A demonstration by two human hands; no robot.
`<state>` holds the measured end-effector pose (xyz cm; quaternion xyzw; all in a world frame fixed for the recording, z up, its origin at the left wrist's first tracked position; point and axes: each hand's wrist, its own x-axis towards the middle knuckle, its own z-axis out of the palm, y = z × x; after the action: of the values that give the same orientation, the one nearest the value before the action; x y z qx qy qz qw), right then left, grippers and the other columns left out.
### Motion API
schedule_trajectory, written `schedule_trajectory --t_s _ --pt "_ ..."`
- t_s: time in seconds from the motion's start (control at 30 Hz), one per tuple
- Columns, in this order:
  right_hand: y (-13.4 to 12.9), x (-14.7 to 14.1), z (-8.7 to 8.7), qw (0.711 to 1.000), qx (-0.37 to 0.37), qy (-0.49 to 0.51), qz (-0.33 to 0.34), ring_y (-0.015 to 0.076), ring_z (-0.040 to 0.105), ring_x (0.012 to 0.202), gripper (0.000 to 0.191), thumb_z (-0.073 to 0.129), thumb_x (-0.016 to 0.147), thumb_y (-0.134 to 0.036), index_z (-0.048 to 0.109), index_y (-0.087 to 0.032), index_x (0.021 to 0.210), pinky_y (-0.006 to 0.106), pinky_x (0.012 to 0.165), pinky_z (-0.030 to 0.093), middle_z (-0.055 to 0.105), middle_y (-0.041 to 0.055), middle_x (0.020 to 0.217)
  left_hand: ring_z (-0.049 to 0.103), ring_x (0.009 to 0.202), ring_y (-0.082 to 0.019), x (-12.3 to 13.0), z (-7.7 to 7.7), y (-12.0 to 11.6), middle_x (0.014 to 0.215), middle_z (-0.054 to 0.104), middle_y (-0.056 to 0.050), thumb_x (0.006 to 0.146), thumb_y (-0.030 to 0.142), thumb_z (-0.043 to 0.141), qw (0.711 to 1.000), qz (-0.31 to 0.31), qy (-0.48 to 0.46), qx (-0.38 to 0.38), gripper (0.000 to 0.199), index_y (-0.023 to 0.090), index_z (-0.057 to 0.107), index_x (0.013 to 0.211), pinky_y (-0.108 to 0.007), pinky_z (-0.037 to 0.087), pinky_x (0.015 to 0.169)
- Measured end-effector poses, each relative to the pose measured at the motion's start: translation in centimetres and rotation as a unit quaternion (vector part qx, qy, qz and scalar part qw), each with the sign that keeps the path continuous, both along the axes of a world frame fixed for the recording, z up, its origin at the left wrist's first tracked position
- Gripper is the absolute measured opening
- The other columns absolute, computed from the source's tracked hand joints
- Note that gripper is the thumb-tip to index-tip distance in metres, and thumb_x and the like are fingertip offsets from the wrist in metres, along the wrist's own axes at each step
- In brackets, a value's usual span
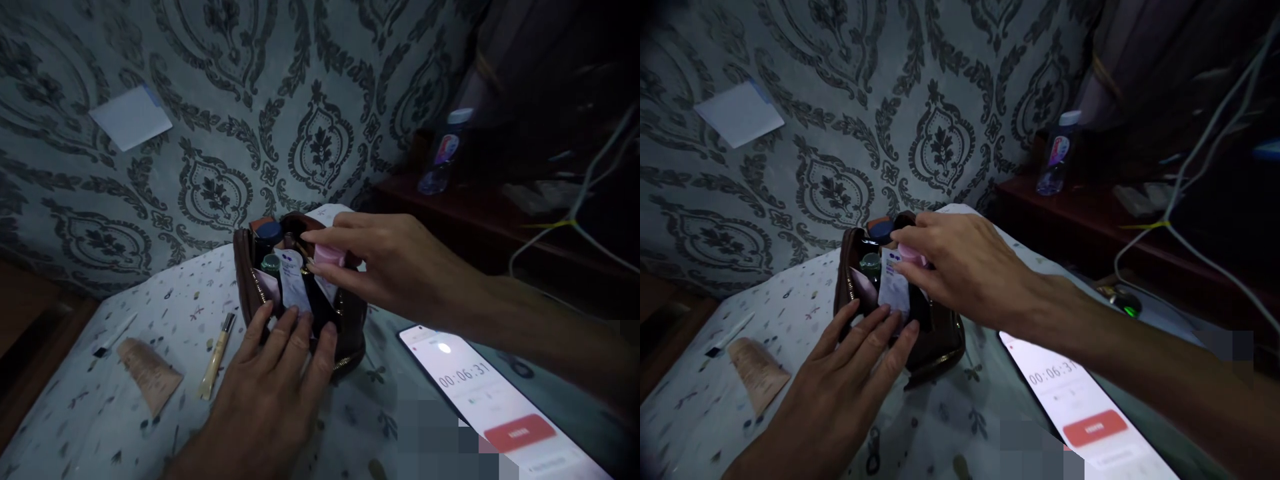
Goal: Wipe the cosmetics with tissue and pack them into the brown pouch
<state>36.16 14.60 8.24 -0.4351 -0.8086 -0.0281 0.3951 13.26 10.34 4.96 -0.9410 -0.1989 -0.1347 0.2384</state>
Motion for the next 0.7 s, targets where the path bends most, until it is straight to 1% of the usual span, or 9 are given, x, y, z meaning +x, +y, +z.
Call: schedule_trajectory --t_s 0.1,0.17,0.3,0.37,0.43,0.57,0.63,0.7 --pt "0.6 0.0 0.1 0.999 -0.026 0.002 0.022 0.0099 0.059 0.067 0.034 0.058 0.091 -0.051 0.074 -0.021 0.097 0.024 0.064 0.038 0.057 -0.0044 0.071 0.057 0.126 -0.028 -0.1 0.1 0.1 0.126 0.067 -0.016 0.097 0.014 0.030 1.000 -0.003 0.007 -0.007 0.047 0.009 0.049 0.140 -0.055 0.030 0.117" --pt "0.9 -0.1 -0.2 0.999 -0.043 -0.012 0.028 0.0101 0.059 0.066 0.034 0.059 0.091 -0.051 0.074 -0.021 0.093 0.024 0.062 0.038 0.057 -0.0044 0.070 0.058 0.126 -0.028 -0.1 0.0 0.1 0.127 0.067 -0.015 0.098 0.014 0.031 1.000 -0.005 0.005 -0.010 0.046 0.010 0.049 0.140 -0.054 0.029 0.119" --pt "1.3 -0.6 -1.3 0.995 -0.060 -0.066 0.037 0.0146 0.060 0.072 0.031 0.065 0.088 -0.049 0.070 -0.021 0.076 0.026 0.060 0.038 0.058 -0.0007 0.070 0.056 0.128 -0.028 -0.1 -0.4 0.0 0.127 0.067 -0.015 0.098 0.016 0.031 1.000 0.002 -0.017 -0.026 0.047 0.012 0.047 0.142 -0.055 0.026 0.120" --pt "1.2 -0.7 -1.5 0.994 -0.061 -0.083 0.048 0.0166 0.060 0.076 0.032 0.066 0.088 -0.047 0.067 -0.020 0.070 0.027 0.061 0.039 0.059 0.0016 0.072 0.054 0.130 -0.028 -0.1 -0.6 0.0 0.128 0.066 -0.015 0.098 0.015 0.032 0.999 0.004 -0.021 -0.029 0.047 0.011 0.047 0.143 -0.055 0.025 0.121" --pt "1.1 -0.6 -1.4 0.992 -0.070 -0.086 0.067 0.0161 0.059 0.077 0.031 0.065 0.089 -0.044 0.067 -0.020 0.071 0.027 0.062 0.040 0.060 0.0024 0.075 0.054 0.130 -0.028 0.0 -0.6 0.0 0.128 0.066 -0.016 0.097 0.014 0.033 0.999 0.005 -0.022 -0.025 0.047 0.011 0.047 0.142 -0.055 0.024 0.121" --pt "1.0 0.1 -0.9 0.988 -0.083 -0.083 0.102 0.0127 0.055 0.071 0.024 0.057 0.095 -0.040 0.068 -0.021 0.084 0.026 0.061 0.038 0.061 0.0011 0.081 0.059 0.124 -0.027 0.3 -0.5 -0.1 0.123 0.069 -0.013 0.098 0.017 0.035 0.999 0.010 -0.045 -0.005 0.042 0.012 0.053 0.136 -0.051 0.025 0.120" --pt "1.0 0.3 -0.7 0.987 -0.076 -0.107 0.094 0.0122 0.054 0.069 0.021 0.053 0.096 -0.032 0.066 -0.021 0.085 0.026 0.060 0.037 0.061 0.0006 0.080 0.061 0.121 -0.026 0.5 -0.5 -0.2 0.121 0.070 -0.012 0.099 0.018 0.034 0.998 0.019 -0.054 0.005 0.041 0.012 0.054 0.134 -0.049 0.026 0.120" --pt "0.9 0.3 -0.5 0.982 -0.079 -0.153 0.074 0.0130 0.054 0.068 0.018 0.053 0.094 -0.021 0.065 -0.020 0.080 0.027 0.060 0.037 0.061 0.0012 0.077 0.061 0.121 -0.026 0.6 -0.5 -0.3 0.122 0.070 -0.011 0.099 0.017 0.035 0.998 0.026 -0.052 0.011 0.040 0.012 0.054 0.134 -0.049 0.026 0.119"
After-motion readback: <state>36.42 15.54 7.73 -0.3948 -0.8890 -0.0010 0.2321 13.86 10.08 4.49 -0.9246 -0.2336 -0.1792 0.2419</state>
